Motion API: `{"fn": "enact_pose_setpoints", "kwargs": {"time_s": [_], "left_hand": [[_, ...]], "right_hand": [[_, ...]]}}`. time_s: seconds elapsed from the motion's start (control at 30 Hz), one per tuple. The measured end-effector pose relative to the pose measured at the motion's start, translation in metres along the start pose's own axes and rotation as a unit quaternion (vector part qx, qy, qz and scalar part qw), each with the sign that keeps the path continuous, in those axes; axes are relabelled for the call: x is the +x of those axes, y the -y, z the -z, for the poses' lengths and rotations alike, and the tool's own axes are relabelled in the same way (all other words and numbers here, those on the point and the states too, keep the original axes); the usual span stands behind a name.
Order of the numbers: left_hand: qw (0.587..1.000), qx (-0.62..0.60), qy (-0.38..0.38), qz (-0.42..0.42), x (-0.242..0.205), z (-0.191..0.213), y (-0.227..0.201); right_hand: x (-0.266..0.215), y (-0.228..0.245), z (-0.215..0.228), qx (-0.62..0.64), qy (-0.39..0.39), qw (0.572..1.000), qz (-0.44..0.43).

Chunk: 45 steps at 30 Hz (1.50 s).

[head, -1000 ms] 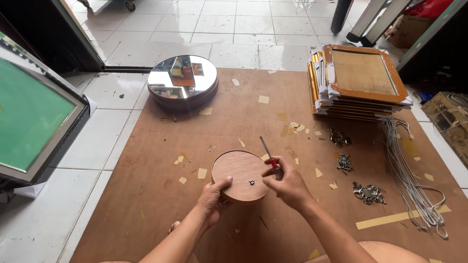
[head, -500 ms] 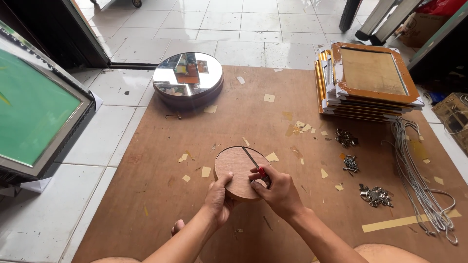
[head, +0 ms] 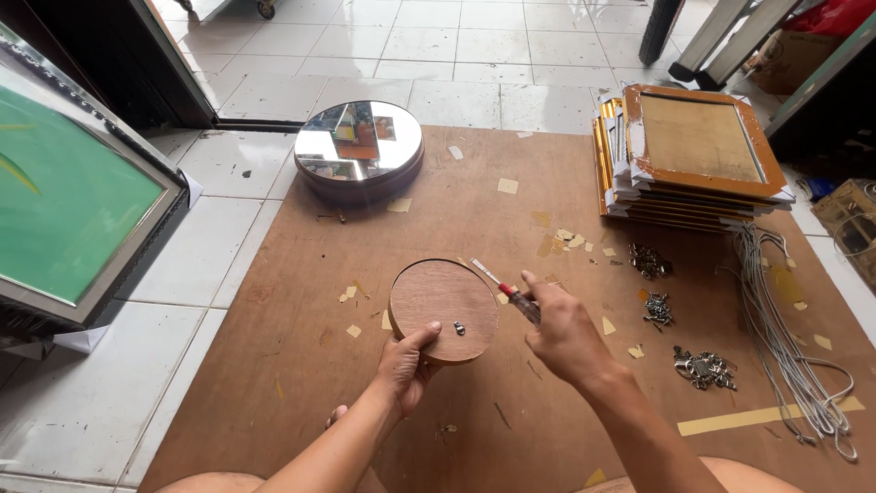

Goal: The person sits on the floor and uses a screwdriver to attach metal hanging hardware to the back of round wooden mirror frames. They handle multiple frames one at a time, securing the hardware with screws.

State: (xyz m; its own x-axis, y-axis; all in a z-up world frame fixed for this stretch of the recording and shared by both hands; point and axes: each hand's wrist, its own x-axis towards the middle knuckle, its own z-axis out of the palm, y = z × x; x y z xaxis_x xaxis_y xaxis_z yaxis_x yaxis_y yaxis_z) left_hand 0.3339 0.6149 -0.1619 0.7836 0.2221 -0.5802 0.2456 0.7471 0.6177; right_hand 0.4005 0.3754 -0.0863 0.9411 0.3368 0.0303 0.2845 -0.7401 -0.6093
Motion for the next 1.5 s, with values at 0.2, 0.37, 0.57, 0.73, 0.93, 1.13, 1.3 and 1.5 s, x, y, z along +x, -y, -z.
{"fn": "enact_pose_setpoints", "kwargs": {"time_s": [0.2,0.37,0.57,0.73,0.93,1.13,1.3,1.5], "left_hand": [[0.999,-0.004,-0.044,0.008,0.019,0.012,0.012],[0.999,0.001,-0.032,0.012,0.02,0.01,0.011],[0.999,0.018,-0.024,0.016,0.011,0.007,0.008],[0.999,0.028,-0.02,0.013,0.013,0.009,0.011],[0.999,0.04,-0.019,0.01,0.014,0.009,0.013],[0.999,0.044,-0.012,0.006,0.011,0.007,0.012],[0.999,0.042,-0.018,0.006,0.013,0.008,0.013],[0.998,0.052,-0.023,0.004,0.015,0.01,0.015]], "right_hand": [[-0.011,0.049,0.035,0.158,-0.147,0.976,0.0],[-0.009,0.06,0.035,0.292,-0.173,0.94,-0.009],[-0.008,0.06,0.03,0.222,-0.184,0.957,0.015],[-0.007,0.058,0.031,0.209,-0.189,0.959,0.035],[-0.008,0.064,0.031,0.23,-0.178,0.957,0.017],[-0.01,0.067,0.032,0.211,-0.184,0.96,0.02],[-0.012,0.07,0.033,0.206,-0.18,0.962,0.021],[-0.009,0.055,0.025,0.114,-0.201,0.97,0.078]]}}
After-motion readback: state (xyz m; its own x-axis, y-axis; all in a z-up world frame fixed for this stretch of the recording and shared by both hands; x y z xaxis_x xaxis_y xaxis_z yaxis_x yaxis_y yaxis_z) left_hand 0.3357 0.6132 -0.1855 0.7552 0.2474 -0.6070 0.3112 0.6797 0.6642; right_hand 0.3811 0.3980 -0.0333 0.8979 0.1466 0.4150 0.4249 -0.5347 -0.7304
